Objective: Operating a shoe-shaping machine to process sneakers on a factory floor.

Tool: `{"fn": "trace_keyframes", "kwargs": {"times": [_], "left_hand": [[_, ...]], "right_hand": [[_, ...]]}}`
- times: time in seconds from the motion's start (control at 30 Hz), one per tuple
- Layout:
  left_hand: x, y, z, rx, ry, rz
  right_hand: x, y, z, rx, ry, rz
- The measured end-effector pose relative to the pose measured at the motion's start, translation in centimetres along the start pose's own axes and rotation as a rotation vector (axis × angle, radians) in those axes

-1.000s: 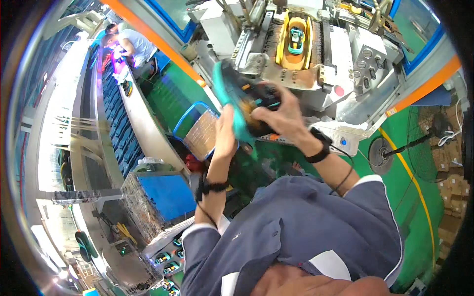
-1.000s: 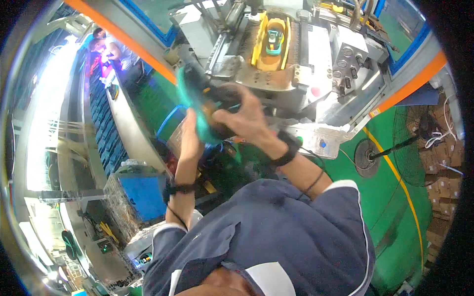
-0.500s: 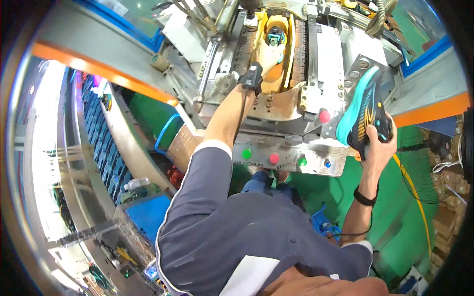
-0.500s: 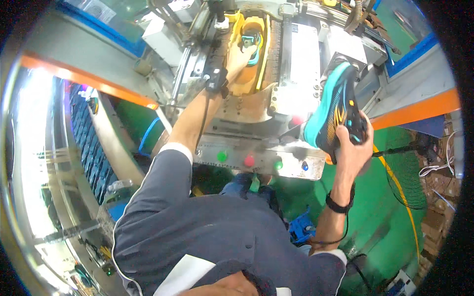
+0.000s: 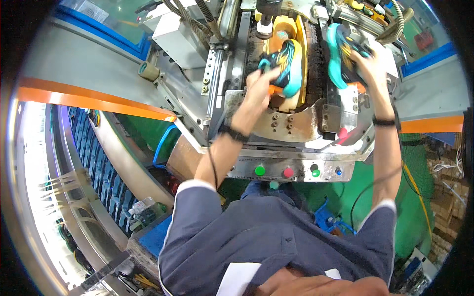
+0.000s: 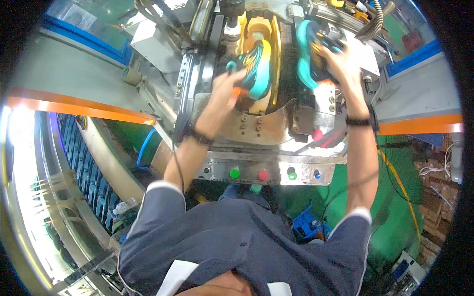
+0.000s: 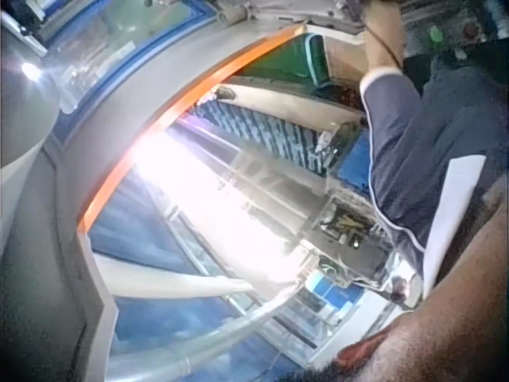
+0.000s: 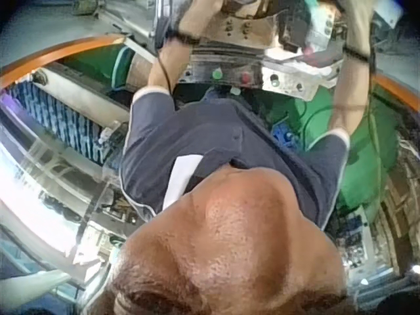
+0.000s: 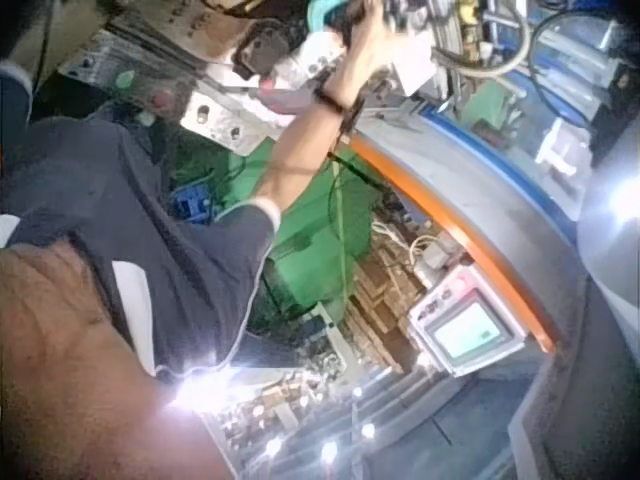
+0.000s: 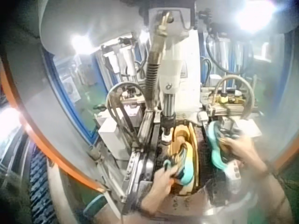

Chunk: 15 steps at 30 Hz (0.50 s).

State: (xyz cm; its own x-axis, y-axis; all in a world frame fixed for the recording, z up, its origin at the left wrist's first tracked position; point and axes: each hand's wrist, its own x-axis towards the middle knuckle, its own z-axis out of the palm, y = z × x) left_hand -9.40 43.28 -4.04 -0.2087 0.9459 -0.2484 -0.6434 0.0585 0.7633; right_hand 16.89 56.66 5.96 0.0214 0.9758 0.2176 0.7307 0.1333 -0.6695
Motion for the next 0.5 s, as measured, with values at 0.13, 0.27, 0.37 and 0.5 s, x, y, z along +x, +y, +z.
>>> {"fn": "trace_keyframes", "kwargs": {"times": [0.13, 0.27, 0.37, 0.5], "left_hand": [[-13.5, 3.6, -2.8, 0.040, 0.097, 0.067], [-25.0, 5.1, -6.0, 0.048, 0.340, 0.134], [-32.5, 5.3, -7.2, 0.132, 0.542, 0.189], [-39.4, 2.0, -9.0, -0.004, 0.805, 0.361]], "right_hand": [[2.7, -8.2, 9.3, -0.403, -0.327, -0.119], [3.7, -6.1, 20.5, -0.234, -0.309, -0.160], [2.8, -3.0, 25.0, -0.298, -0.160, -0.397], [1.6, -3.8, 26.0, -0.289, -0.129, -0.343]]}}
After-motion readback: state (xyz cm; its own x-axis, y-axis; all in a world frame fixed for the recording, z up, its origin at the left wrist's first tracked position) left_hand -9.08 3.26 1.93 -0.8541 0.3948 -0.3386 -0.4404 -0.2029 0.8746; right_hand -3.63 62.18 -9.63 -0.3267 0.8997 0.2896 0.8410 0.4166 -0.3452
